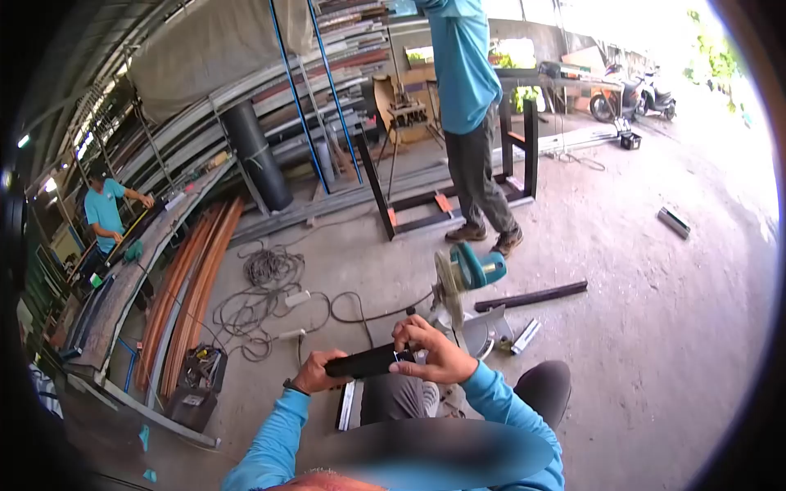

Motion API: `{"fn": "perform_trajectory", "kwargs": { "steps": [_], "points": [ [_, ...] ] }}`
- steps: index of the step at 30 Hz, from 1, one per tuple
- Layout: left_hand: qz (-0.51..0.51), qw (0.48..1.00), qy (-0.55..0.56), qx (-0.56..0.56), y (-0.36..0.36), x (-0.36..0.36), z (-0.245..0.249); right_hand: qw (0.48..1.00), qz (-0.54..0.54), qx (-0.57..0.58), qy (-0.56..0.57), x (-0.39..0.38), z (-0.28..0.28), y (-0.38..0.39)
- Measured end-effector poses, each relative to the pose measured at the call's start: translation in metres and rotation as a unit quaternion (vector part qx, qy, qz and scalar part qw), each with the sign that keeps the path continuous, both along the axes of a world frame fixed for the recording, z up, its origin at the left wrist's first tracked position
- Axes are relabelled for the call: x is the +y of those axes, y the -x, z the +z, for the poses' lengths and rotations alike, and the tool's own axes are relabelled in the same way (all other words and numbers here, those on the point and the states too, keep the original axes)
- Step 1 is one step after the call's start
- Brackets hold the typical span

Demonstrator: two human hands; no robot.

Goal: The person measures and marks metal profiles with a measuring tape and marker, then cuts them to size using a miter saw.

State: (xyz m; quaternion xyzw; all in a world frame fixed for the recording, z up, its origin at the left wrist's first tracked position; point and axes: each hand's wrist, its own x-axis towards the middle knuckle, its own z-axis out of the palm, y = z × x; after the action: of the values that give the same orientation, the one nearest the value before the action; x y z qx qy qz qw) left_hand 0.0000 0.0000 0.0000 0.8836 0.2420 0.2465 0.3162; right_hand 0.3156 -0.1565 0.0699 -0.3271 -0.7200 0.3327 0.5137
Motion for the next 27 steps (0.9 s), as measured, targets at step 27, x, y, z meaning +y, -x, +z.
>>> {"fn": "perform_trajectory", "kwargs": {
  "steps": [27],
  "points": [
    [0.150,0.984,0.077,-0.059,0.065,-0.164,0.003,0.974,0.200,-0.015,-0.102,0.034,0.019,0.071]
  ]
}}
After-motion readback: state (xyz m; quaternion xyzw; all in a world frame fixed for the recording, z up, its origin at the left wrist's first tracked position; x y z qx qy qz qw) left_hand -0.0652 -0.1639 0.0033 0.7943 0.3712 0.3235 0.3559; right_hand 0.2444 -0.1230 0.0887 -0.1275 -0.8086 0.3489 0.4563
